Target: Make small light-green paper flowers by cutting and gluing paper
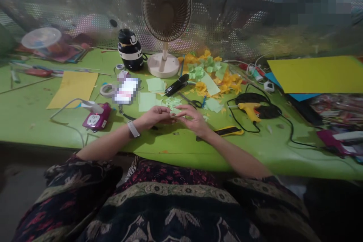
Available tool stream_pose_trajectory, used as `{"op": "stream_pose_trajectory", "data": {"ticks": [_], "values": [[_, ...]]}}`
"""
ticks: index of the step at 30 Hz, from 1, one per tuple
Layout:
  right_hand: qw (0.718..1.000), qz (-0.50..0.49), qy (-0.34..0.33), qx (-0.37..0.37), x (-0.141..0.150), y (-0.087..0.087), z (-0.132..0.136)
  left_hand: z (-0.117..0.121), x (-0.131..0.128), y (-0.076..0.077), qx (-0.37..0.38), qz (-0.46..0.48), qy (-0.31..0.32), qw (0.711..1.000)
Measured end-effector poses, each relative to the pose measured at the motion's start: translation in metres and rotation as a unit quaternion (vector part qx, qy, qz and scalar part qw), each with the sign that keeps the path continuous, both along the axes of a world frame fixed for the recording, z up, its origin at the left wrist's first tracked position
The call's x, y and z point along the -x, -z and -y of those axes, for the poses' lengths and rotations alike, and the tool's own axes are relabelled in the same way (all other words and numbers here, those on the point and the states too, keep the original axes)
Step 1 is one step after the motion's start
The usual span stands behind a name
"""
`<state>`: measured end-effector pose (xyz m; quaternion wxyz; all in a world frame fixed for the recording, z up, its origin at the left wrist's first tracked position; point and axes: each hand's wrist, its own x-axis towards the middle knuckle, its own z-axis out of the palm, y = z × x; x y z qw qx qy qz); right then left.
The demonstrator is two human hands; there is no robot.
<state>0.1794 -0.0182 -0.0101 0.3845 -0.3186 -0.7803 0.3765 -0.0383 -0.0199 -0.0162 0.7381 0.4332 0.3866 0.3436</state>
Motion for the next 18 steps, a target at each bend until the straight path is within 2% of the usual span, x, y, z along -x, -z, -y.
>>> {"op": "stream_pose_trajectory", "data": {"ticks": [8,14,18], "values": [[0.989,-0.023,0.060,0.132,0.008,0.002,0.006,0.006,-0.004,0.003,-0.047,-0.005,-0.014,0.999],[0.986,-0.047,0.064,0.146,0.008,0.002,0.004,0.010,-0.004,-0.007,-0.046,-0.009,0.004,0.999],[0.987,-0.043,0.056,0.147,0.008,0.003,0.004,0.011,-0.005,-0.007,-0.051,-0.017,0.007,0.999]]}}
